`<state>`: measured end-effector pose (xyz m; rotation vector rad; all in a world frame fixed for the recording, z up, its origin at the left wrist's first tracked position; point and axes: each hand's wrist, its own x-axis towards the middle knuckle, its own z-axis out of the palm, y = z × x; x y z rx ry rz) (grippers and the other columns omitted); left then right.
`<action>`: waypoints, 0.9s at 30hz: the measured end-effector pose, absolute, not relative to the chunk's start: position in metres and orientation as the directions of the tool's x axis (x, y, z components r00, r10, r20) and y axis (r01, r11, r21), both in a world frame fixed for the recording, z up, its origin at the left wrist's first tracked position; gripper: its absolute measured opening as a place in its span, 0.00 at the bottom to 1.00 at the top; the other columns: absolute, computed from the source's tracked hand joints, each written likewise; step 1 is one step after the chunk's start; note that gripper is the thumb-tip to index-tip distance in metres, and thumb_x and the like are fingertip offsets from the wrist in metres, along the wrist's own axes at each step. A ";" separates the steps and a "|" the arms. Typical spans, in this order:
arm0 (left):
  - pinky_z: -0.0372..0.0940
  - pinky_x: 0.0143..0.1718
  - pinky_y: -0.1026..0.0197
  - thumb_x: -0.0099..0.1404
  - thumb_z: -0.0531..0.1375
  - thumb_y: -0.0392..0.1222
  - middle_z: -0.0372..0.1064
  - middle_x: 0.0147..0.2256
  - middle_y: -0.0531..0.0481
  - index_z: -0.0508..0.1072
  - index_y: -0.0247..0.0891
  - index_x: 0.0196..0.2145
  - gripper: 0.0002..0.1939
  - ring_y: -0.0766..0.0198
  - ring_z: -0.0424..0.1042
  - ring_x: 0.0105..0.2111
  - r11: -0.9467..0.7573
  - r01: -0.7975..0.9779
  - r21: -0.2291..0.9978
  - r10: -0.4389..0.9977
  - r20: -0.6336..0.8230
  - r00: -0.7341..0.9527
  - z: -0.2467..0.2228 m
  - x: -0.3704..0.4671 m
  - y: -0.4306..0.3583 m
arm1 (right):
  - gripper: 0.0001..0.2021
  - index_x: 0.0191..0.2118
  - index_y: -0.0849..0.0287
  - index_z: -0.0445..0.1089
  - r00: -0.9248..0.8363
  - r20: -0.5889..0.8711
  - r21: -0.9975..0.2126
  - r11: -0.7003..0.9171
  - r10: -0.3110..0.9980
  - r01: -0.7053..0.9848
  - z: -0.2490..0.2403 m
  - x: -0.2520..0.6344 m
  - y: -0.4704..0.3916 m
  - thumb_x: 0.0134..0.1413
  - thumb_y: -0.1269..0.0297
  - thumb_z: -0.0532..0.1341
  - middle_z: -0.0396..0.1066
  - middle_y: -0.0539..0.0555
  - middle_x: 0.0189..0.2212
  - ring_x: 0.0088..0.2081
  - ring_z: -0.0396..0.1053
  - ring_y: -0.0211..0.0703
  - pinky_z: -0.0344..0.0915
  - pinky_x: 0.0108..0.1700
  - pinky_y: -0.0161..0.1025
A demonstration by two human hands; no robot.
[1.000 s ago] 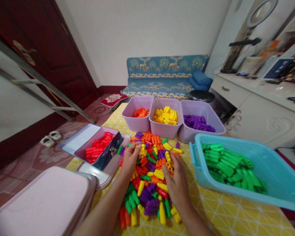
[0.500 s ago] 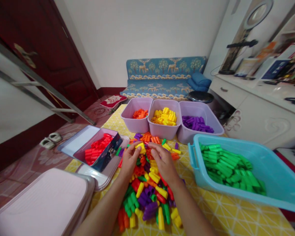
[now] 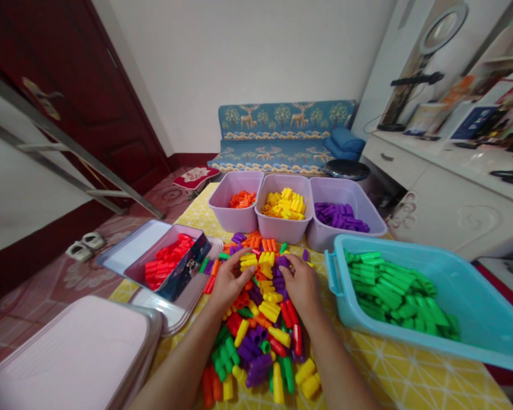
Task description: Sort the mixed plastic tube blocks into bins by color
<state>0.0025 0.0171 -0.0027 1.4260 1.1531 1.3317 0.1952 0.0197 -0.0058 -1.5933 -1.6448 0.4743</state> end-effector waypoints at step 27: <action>0.69 0.43 0.59 0.57 0.63 0.38 0.74 0.46 0.42 0.70 0.36 0.53 0.24 0.57 0.74 0.42 -0.189 0.071 0.979 0.981 0.185 0.052 -0.006 0.004 0.019 | 0.12 0.41 0.57 0.74 0.008 0.159 -0.663 0.101 0.987 0.742 0.007 0.198 0.013 0.49 0.62 0.62 0.77 0.59 0.37 0.36 0.74 0.50 0.68 0.42 0.46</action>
